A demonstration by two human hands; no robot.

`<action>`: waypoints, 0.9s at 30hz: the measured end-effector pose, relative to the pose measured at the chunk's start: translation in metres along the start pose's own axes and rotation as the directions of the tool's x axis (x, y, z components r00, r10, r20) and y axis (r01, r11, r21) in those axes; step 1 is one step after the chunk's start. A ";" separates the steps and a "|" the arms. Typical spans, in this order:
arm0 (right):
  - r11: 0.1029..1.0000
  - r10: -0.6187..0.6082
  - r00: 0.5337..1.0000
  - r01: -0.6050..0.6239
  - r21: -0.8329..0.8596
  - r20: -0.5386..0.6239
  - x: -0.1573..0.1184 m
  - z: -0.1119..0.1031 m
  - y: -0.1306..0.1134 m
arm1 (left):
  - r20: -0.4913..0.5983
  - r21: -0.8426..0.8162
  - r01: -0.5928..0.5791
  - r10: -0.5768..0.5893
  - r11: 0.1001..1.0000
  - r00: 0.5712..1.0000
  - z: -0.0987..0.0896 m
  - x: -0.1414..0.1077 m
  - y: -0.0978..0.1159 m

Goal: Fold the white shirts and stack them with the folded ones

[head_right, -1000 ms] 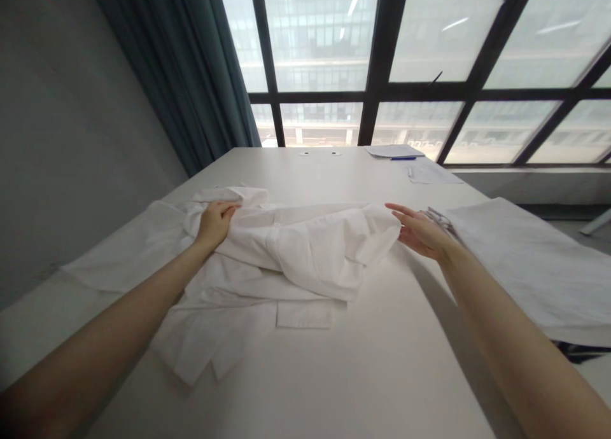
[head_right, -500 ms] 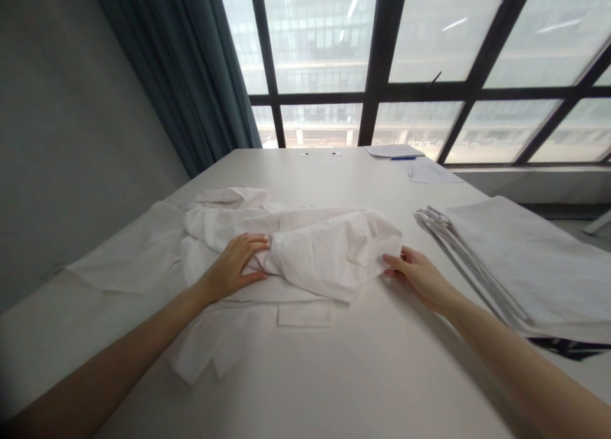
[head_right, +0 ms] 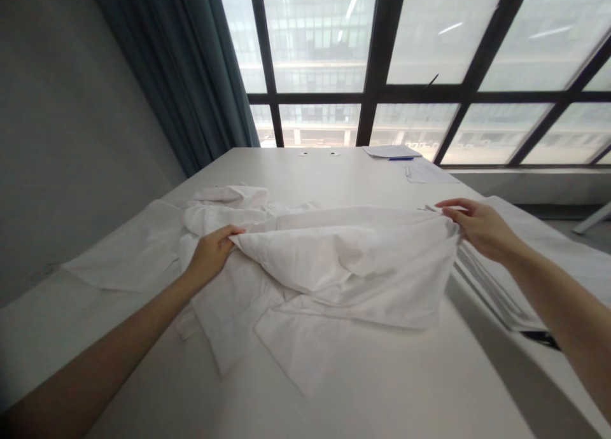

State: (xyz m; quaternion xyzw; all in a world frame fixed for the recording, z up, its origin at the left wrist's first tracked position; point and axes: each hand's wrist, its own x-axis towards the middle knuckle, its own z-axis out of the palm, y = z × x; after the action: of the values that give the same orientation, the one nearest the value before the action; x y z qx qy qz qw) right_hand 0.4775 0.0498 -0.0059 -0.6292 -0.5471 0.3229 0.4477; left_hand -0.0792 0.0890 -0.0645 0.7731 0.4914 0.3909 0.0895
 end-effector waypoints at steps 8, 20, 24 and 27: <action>0.614 -0.590 0.807 0.430 -0.662 -0.023 -0.013 0.041 -0.013 | 0.091 0.027 -0.155 0.152 0.988 0.984 0.013 -0.008 -0.003; 0.500 -0.569 0.624 0.779 -0.378 0.536 -0.143 0.148 -0.020 | 0.230 0.285 -0.476 0.423 0.832 0.877 0.007 -0.014 0.016; 0.536 -0.561 0.653 0.755 -0.378 0.509 -0.132 0.132 -0.019 | 0.224 0.282 -0.472 0.421 0.835 0.879 0.008 -0.015 0.011; 0.607 -0.572 0.703 0.710 -0.358 0.423 -0.122 0.110 -0.025 | 0.210 0.273 -0.448 0.401 0.852 0.892 0.009 -0.015 0.009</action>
State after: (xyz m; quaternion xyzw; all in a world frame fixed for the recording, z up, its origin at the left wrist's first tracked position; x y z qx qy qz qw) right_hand 0.3457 -0.0465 -0.0359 -0.4314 -0.8553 0.0685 0.2788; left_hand -0.0698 0.0739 -0.0735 0.8931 0.3561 0.2605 -0.0879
